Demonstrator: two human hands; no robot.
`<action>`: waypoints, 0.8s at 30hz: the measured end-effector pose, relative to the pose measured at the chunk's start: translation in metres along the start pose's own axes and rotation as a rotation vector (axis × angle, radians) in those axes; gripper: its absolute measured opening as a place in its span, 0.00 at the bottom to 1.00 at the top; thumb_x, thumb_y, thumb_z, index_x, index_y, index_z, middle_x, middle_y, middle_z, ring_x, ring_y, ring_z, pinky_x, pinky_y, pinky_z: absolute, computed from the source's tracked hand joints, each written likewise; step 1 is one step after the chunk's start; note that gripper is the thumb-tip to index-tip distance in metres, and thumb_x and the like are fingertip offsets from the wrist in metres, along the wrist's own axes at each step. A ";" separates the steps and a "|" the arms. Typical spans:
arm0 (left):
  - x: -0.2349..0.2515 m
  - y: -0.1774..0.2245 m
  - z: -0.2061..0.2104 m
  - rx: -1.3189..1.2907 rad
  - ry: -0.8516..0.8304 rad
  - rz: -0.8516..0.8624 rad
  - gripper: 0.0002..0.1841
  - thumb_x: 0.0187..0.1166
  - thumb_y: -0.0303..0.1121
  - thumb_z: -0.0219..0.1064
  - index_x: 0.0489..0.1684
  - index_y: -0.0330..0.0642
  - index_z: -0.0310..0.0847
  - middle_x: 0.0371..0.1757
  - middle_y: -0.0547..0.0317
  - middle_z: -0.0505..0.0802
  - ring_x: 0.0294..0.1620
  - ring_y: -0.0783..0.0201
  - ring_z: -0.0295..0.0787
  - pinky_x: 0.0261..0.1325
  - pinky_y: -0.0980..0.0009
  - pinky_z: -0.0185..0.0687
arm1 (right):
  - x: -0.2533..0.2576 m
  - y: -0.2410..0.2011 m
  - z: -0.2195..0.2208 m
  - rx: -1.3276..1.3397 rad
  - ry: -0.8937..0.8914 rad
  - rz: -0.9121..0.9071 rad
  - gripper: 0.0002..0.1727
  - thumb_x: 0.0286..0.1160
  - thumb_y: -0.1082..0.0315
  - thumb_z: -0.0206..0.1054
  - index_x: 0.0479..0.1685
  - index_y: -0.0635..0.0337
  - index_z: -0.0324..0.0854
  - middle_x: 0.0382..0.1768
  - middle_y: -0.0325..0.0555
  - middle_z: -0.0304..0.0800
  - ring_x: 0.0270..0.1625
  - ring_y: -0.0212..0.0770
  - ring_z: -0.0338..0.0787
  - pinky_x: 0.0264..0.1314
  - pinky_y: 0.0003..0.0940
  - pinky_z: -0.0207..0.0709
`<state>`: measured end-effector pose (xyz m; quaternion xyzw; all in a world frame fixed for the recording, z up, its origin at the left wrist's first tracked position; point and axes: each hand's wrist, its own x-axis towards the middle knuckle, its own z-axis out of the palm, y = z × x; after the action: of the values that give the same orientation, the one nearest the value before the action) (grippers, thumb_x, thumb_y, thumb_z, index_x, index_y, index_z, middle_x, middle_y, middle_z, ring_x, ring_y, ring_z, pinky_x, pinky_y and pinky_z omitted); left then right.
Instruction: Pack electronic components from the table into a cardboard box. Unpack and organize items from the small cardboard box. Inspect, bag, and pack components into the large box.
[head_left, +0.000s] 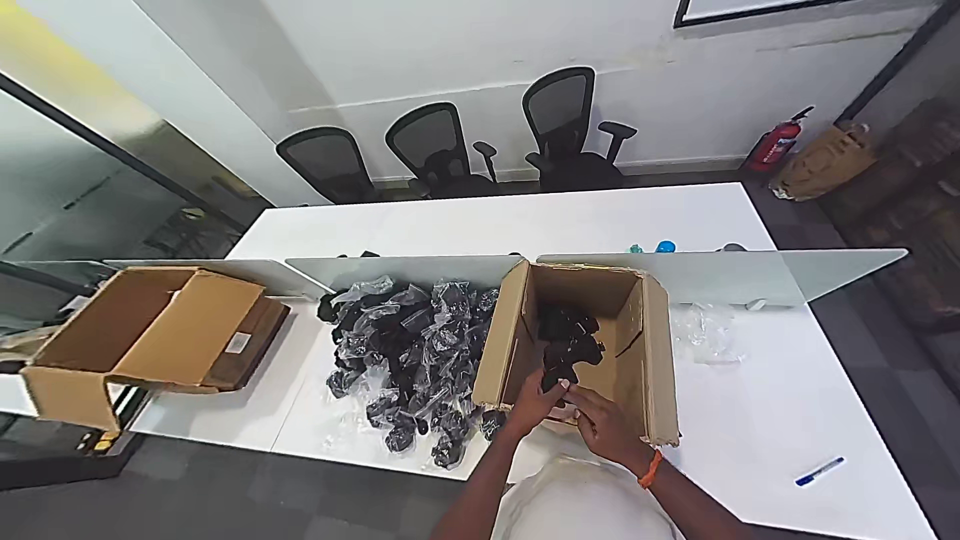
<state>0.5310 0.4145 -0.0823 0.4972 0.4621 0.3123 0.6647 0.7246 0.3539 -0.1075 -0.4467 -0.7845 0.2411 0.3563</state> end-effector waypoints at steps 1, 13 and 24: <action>-0.002 0.000 -0.004 -0.023 -0.032 0.017 0.24 0.83 0.32 0.68 0.73 0.30 0.70 0.54 0.45 0.93 0.45 0.55 0.96 0.50 0.58 0.96 | 0.000 0.002 -0.001 0.050 -0.036 -0.015 0.27 0.73 0.75 0.55 0.73 0.58 0.83 0.77 0.46 0.82 0.80 0.38 0.80 0.83 0.35 0.74; -0.004 -0.005 -0.009 -0.025 -0.129 0.156 0.30 0.77 0.23 0.70 0.78 0.28 0.65 0.62 0.43 0.90 0.56 0.50 0.94 0.60 0.53 0.93 | 0.001 0.002 -0.010 0.430 -0.096 0.136 0.26 0.70 0.80 0.58 0.71 0.68 0.68 0.68 0.52 0.83 0.71 0.37 0.85 0.77 0.36 0.78; 0.003 -0.018 0.001 0.231 0.010 0.249 0.28 0.77 0.23 0.68 0.79 0.31 0.70 0.66 0.47 0.90 0.64 0.61 0.91 0.70 0.61 0.88 | 0.020 0.009 -0.016 0.782 0.068 0.531 0.24 0.85 0.67 0.62 0.76 0.64 0.67 0.54 0.52 0.89 0.49 0.46 0.93 0.53 0.42 0.91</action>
<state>0.5324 0.4113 -0.1005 0.6223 0.4330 0.3394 0.5569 0.7342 0.3768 -0.0969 -0.4717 -0.4814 0.5863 0.4494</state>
